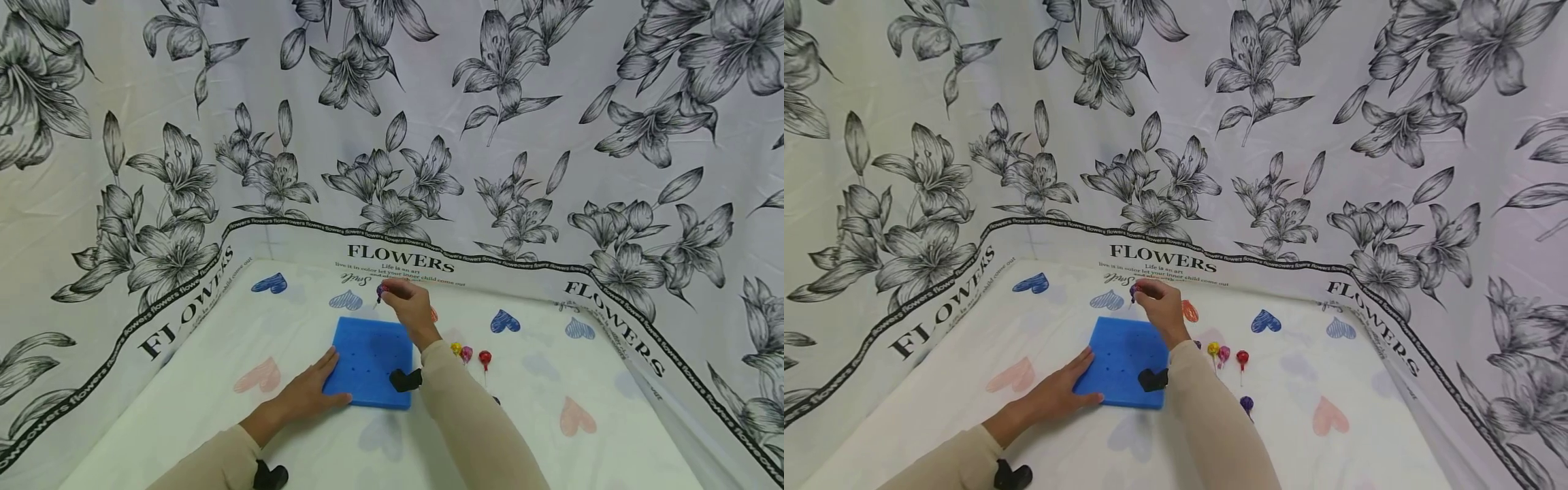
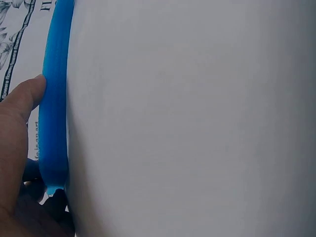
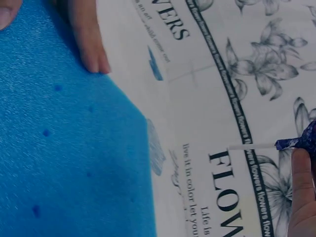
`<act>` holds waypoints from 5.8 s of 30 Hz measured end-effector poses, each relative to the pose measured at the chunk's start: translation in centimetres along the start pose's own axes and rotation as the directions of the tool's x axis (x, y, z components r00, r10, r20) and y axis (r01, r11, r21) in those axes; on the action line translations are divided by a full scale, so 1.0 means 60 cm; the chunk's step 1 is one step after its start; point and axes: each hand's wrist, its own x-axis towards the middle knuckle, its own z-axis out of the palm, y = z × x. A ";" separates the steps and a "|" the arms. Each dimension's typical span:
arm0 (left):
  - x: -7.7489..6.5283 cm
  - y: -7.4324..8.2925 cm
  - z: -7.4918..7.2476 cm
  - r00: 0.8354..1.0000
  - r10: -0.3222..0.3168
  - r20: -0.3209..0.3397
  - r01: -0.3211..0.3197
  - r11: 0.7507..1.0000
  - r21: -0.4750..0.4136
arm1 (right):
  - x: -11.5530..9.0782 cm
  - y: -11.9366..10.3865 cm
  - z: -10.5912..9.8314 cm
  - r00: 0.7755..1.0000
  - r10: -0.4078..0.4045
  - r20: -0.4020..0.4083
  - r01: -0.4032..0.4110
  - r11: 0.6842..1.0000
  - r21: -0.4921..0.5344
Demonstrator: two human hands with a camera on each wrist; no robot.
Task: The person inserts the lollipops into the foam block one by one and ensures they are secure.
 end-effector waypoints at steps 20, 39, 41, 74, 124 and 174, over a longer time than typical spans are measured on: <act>0.001 -0.003 -0.001 1.000 -0.002 0.017 0.002 1.000 0.006 | -0.019 0.077 0.042 0.993 0.116 -0.023 -0.118 0.973 -0.196; 0.000 -0.003 0.004 1.000 0.007 0.021 -0.007 1.000 -0.010 | -0.026 0.109 0.050 0.992 0.124 -0.022 -0.126 0.949 -0.288; 0.000 -0.004 0.005 1.000 0.003 0.027 -0.002 1.000 -0.013 | -0.028 0.112 0.051 0.990 0.144 -0.015 -0.141 0.936 -0.324; -0.001 0.000 -0.002 1.000 -0.007 0.022 0.007 1.000 0.010 | -0.021 0.051 0.028 0.992 0.107 0.061 -0.080 0.937 -0.341; -0.005 0.002 -0.006 0.999 0.012 0.034 -0.012 1.000 -0.002 | -0.098 -0.187 -0.145 0.913 -0.398 0.086 0.407 0.887 -0.217; -0.005 -0.003 -0.001 0.999 -0.014 0.031 0.014 1.000 0.008 | -0.121 0.033 -0.341 0.933 0.212 -0.290 -0.302 0.901 -0.312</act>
